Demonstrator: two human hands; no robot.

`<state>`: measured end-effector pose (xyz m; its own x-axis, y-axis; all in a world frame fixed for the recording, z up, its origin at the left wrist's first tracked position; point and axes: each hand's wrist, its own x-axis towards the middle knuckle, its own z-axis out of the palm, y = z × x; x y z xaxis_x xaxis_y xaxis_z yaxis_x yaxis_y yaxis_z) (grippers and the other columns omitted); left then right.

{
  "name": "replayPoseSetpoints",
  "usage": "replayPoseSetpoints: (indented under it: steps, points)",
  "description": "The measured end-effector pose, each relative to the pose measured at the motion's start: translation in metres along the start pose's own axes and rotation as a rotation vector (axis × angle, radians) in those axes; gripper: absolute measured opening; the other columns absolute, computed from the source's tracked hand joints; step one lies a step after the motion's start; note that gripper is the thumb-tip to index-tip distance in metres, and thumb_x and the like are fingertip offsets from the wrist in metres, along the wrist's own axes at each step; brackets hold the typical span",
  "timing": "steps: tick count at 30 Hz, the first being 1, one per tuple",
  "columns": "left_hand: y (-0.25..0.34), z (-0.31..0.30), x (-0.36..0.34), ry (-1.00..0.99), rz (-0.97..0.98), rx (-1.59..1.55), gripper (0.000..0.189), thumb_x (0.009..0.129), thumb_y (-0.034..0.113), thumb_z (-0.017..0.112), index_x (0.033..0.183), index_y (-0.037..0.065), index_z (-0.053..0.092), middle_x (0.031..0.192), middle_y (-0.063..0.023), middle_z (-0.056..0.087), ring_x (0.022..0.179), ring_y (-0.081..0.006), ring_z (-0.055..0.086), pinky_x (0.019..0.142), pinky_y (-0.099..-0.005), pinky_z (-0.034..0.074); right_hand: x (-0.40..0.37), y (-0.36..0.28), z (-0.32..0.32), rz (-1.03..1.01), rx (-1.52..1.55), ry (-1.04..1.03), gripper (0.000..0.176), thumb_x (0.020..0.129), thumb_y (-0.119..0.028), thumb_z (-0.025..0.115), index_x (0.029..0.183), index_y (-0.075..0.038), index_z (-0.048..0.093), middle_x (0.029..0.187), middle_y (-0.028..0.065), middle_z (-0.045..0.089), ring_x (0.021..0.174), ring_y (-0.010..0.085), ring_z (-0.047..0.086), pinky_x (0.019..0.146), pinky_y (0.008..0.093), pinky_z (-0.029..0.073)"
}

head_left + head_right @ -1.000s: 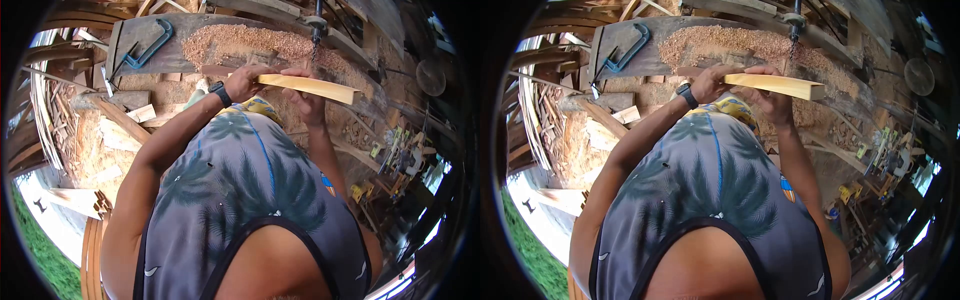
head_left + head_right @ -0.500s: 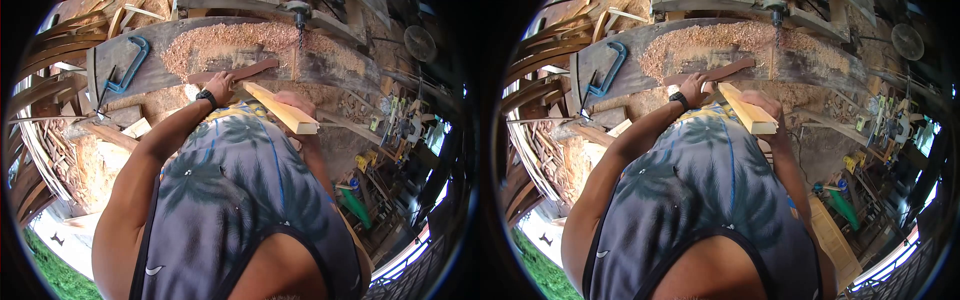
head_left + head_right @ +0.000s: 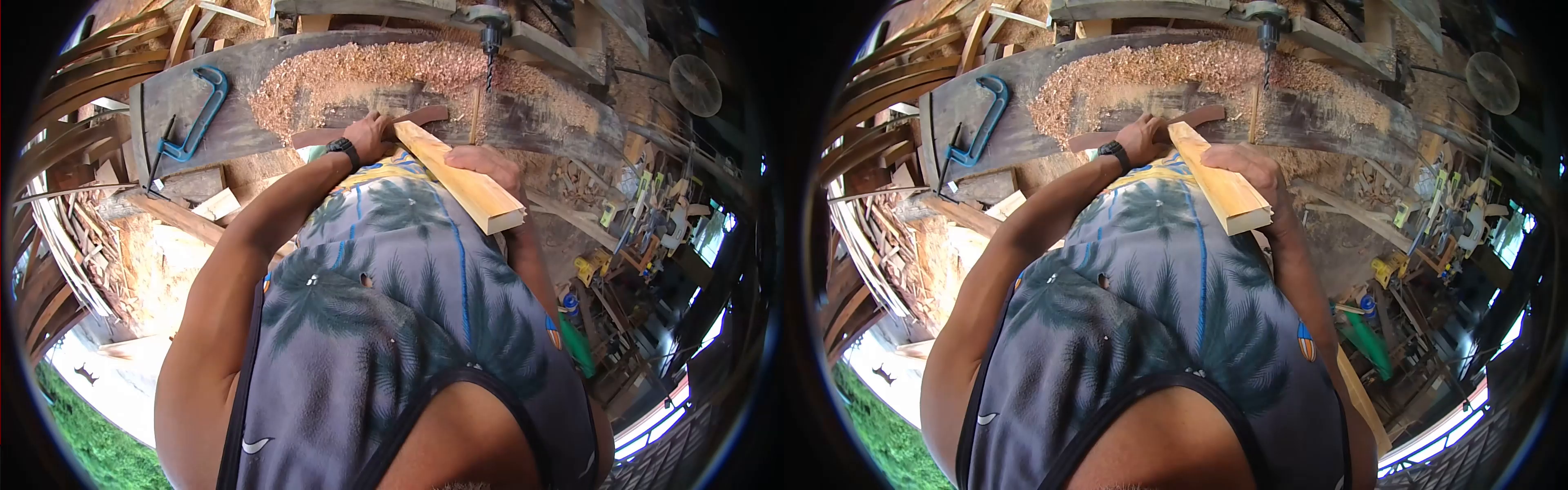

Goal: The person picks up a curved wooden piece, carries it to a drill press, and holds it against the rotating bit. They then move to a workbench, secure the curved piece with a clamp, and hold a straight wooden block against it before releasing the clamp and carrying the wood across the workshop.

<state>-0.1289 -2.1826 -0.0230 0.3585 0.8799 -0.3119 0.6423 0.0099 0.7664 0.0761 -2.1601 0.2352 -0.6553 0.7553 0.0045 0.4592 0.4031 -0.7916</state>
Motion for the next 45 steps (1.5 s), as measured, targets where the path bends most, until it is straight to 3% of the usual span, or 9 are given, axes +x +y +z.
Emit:
replayPoseSetpoints:
  steps: [20, 36, 45]
  points:
    - [0.021, 0.015, 0.02, 0.125, -0.04, 0.03, 0.044, 0.081, 0.04, 0.067, 0.118, 0.016, 0.063, 0.102, -0.0128, 0.062, 0.091, -0.035, 0.064, 0.075, -0.0458, 0.053, 0.022, 0.029, -0.028, -0.019, 0.033, -0.074, 0.031, 0.07, -0.006, 0.071, 0.101, -0.005, 0.066, 0.101, 0.0107, 0.069, 0.088, 0.0277, 0.067, 0.076, 0.0344, 0.051]
    - [0.02, 0.025, 0.031, 0.186, -0.044, 0.013, 0.028, 0.086, 0.03, 0.061, 0.108, 0.013, 0.063, 0.096, -0.0146, 0.062, 0.085, -0.0369, 0.064, 0.072, -0.0463, 0.053, 0.035, 0.033, -0.037, -0.044, 0.018, -0.094, 0.028, 0.072, -0.007, 0.07, 0.1, -0.005, 0.065, 0.099, 0.0105, 0.069, 0.09, 0.0281, 0.066, 0.077, 0.0357, 0.051]
    - [0.021, 0.027, 0.035, 0.184, -0.005, 0.031, 0.028, 0.086, 0.031, 0.061, 0.104, 0.01, 0.061, 0.096, -0.017, 0.063, 0.087, -0.0388, 0.064, 0.073, -0.0471, 0.052, 0.027, 0.021, -0.045, 0.156, 0.055, 0.028, 0.037, 0.072, -0.014, 0.075, 0.106, -0.004, 0.065, 0.108, 0.0142, 0.067, 0.097, 0.0311, 0.065, 0.083, 0.0366, 0.052]
